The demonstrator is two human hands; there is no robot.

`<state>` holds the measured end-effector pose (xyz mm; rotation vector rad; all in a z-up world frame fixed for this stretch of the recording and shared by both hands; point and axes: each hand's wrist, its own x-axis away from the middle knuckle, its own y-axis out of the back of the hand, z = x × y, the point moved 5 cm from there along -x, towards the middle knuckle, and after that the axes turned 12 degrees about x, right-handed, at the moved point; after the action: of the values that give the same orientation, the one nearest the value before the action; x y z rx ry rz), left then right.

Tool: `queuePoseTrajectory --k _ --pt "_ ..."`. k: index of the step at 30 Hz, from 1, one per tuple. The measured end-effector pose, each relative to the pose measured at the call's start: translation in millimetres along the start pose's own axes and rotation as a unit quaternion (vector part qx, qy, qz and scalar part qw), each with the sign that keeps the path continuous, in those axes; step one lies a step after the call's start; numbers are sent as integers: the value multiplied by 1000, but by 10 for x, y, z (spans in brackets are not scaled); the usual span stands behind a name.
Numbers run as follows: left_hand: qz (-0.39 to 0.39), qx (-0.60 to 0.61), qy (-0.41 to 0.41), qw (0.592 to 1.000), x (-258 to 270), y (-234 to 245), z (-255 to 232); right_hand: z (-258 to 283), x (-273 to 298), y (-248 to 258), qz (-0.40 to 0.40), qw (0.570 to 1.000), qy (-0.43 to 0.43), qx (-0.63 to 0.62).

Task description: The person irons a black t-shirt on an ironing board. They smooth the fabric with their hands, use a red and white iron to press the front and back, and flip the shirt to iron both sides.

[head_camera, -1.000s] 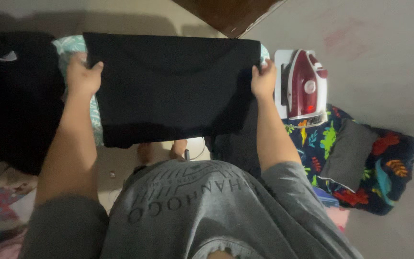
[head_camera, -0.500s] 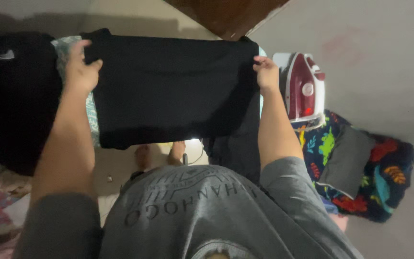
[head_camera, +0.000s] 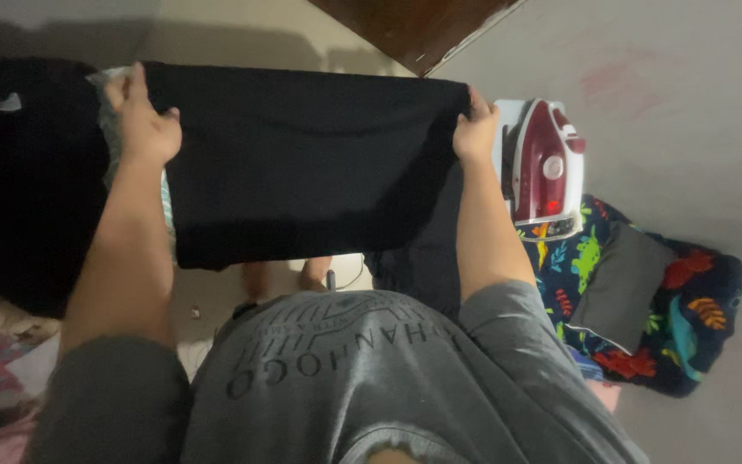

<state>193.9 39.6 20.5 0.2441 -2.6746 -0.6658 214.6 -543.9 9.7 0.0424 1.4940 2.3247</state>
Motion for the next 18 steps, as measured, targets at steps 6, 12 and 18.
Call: queuePoseTrajectory --k 6,12,18 --pt "6 60 115 992 720 116 195 13 604 480 31 997 -63 10" --pt "-24 -53 57 997 1235 33 1052 -53 1515 735 72 983 -79 146" --pt "-25 -42 113 992 1182 -19 1330 -66 1749 714 28 993 -61 92"
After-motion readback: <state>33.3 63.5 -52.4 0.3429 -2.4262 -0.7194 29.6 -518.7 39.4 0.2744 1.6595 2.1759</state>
